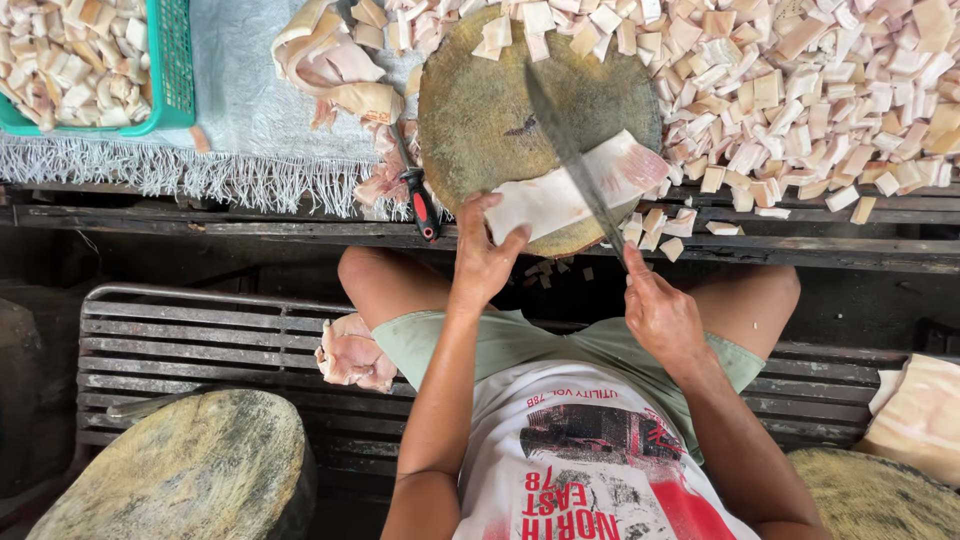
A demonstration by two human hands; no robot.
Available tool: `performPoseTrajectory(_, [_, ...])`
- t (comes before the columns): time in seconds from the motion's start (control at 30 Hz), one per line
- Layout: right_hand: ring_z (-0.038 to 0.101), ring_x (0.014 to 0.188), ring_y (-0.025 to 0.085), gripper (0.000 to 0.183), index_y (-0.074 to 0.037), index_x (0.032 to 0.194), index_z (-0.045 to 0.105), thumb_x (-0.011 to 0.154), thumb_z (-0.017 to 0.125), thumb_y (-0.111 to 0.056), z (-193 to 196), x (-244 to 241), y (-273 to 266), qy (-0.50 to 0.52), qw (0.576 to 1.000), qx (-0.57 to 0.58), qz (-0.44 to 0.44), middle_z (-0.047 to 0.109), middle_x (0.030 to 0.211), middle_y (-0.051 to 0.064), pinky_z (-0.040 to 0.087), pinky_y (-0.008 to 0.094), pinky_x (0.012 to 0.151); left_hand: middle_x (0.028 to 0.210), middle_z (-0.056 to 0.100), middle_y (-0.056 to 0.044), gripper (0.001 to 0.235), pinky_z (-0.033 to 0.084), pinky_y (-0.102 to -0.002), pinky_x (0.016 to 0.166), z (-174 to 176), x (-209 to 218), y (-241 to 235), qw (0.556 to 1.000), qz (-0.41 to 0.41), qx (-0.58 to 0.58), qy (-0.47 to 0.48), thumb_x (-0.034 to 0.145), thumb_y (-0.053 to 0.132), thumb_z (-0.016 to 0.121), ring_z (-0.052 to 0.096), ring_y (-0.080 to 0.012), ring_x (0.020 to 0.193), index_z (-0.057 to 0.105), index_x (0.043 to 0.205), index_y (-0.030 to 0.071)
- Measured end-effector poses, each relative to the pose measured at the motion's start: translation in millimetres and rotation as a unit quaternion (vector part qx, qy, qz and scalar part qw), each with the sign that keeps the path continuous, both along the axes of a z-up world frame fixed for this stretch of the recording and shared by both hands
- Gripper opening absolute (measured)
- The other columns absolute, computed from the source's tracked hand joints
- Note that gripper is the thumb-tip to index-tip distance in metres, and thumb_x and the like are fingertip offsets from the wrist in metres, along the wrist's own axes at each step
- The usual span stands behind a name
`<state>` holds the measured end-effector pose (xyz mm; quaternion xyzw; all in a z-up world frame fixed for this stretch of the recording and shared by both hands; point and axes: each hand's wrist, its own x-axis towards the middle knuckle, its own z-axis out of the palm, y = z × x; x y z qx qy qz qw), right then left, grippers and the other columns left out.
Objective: The person sits cross-legged on a metal grate floor and uses a large knife to slice a piece of white meat into small cubes on a round wooden cutting board. The chopped pieces are pushed to the side of the board, and the person occasionally picks up new pieces of meat to continue the process.
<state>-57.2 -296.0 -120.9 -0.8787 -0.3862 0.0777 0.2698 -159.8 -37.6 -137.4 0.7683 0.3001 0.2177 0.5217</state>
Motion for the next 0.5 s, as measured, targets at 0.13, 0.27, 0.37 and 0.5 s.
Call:
performPoseTrajectory(0.13, [0.067, 0.067, 0.039, 0.064, -0.007, 0.153, 0.049, 0.09, 0.063, -0.003, 17.2, 2.2, 3.6, -0.031, 0.998, 0.04, 0.035, 0.071, 0.088, 0.018, 0.056, 0.048, 0.062, 0.138, 0.051, -0.027, 0.075, 0.042, -0.045, 0.11, -6.3, 7.5, -14.4, 0.995, 0.083, 0.054, -0.018, 0.081, 0.003, 0.082, 0.052, -0.0388, 0.129, 0.041, 0.143, -0.008])
performPoseTrajectory(0.27, [0.064, 0.054, 0.021, 0.06, -0.004, 0.155, 0.045, 0.099, 0.064, 0.002, 53.7, 3.0, -19.5, -0.009, 0.994, 0.113, 0.009, 0.069, 0.079, 0.013, 0.054, 0.036, 0.048, 0.138, 0.052, -0.024, 0.091, 0.047, -0.041, 0.107, -7.3, 8.8, -11.2, 0.995, 0.093, -0.028, -0.007, 0.077, 0.005, 0.081, 0.056, -0.0346, 0.126, 0.032, 0.153, -0.006])
performPoseTrajectory(0.37, [0.066, 0.07, 0.015, 0.058, -0.006, 0.163, 0.037, 0.111, 0.06, 0.006, 67.5, 1.2, -34.3, -0.128, 0.956, 0.263, -0.009, 0.072, 0.093, 0.013, 0.057, 0.03, 0.06, 0.136, 0.054, -0.024, 0.093, 0.047, -0.041, 0.106, -6.8, 4.2, -10.8, 0.996, 0.088, -0.031, 0.006, 0.076, 0.005, 0.083, 0.057, -0.0346, 0.124, 0.032, 0.154, -0.005])
performPoseTrajectory(0.5, [0.062, 0.066, 0.014, 0.043, -0.004, 0.152, 0.038, 0.112, 0.056, -0.001, 44.5, -7.6, -20.1, 0.098, 0.923, 0.348, -0.13, 0.06, 0.095, 0.011, 0.052, 0.027, 0.056, 0.133, 0.056, -0.023, 0.094, 0.049, -0.041, 0.101, -8.1, 5.4, -13.3, 0.993, 0.102, -0.047, 0.022, 0.075, 0.002, 0.085, 0.059, -0.033, 0.119, 0.033, 0.153, -0.003])
